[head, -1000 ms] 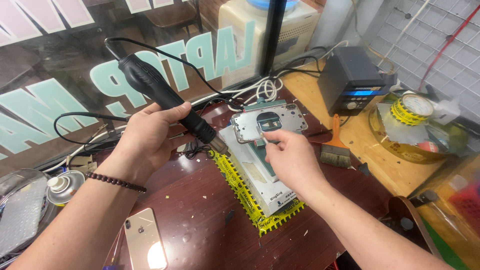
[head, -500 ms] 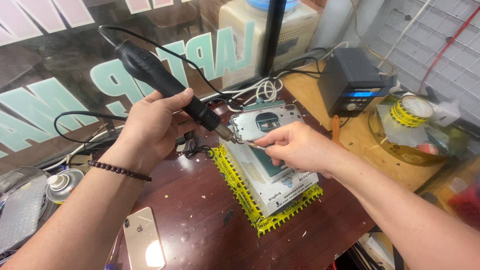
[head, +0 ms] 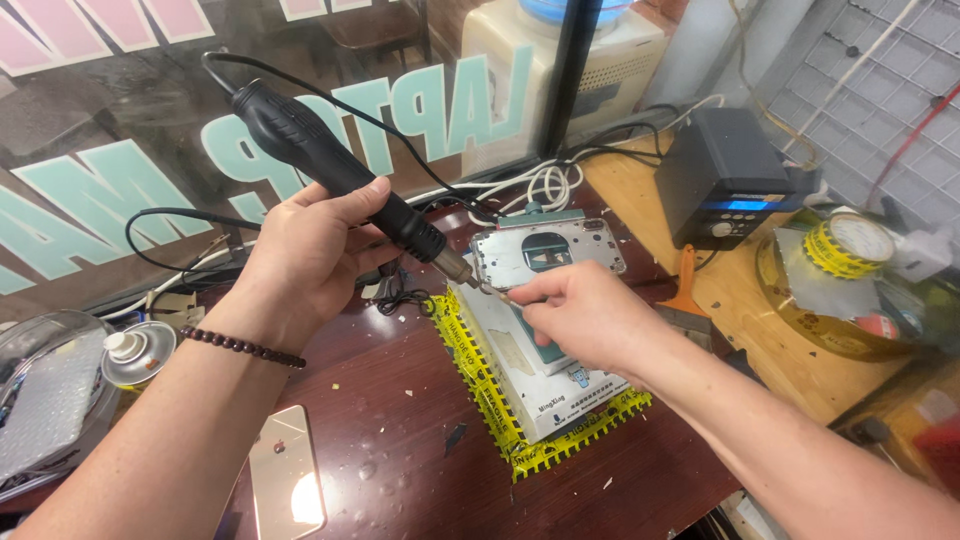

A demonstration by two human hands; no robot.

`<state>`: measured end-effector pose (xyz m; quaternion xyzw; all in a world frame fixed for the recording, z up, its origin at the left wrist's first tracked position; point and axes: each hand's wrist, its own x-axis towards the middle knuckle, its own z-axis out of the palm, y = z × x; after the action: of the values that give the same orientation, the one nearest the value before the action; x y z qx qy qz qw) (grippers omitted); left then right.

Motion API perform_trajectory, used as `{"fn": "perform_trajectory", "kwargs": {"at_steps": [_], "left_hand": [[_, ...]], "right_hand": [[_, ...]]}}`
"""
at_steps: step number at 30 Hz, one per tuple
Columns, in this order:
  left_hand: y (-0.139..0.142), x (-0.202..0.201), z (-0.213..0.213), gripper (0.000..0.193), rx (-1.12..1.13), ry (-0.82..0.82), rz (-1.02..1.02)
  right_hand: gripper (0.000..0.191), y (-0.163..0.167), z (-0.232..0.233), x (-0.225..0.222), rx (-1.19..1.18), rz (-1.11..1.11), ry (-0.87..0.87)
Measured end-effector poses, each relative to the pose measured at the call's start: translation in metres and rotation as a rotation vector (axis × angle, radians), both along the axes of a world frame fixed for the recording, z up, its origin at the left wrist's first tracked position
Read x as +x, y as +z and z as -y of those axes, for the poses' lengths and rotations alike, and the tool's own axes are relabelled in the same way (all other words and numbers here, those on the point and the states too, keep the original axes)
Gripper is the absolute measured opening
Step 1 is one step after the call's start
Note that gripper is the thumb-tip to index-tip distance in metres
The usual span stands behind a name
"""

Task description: The person uses a hot air gun and a metal tool to work on a smartphone back cover clamped in a holder. They then use a brush to clean the surface and wipe it with a cloth. The person also handles a separate smartphone back cover and wipes it with a cloth.

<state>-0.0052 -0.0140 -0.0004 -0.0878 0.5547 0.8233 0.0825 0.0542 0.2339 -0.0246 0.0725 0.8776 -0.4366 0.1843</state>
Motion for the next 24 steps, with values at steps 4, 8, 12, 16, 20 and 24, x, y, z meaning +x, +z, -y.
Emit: {"fn": "perform_trajectory", "kwargs": {"at_steps": [4,8,12,16,20,24], "left_hand": [[0.000,-0.002,0.008,0.014,-0.106,0.008,0.035],[-0.004,-0.004,0.010,0.014,-0.066,-0.002,0.041],[-0.009,-0.005,0.009,0.014,-0.044,-0.009,0.044],[-0.010,-0.005,0.009,0.014,-0.041,-0.008,0.036],[-0.008,-0.003,0.007,0.013,-0.025,-0.010,0.035],[-0.004,-0.003,0.006,0.014,-0.043,0.008,0.042]], "right_hand": [[0.033,-0.005,0.002,0.000,0.041,-0.055,0.013],[0.035,-0.008,0.006,0.003,-0.045,-0.080,-0.014],[0.036,-0.010,0.008,0.011,-0.071,-0.066,-0.081],[0.034,-0.013,0.016,0.016,-0.087,-0.093,-0.127],[0.033,-0.019,0.030,0.025,-0.036,-0.197,-0.197],[0.029,-0.028,0.045,0.026,0.005,-0.340,-0.260]]}}
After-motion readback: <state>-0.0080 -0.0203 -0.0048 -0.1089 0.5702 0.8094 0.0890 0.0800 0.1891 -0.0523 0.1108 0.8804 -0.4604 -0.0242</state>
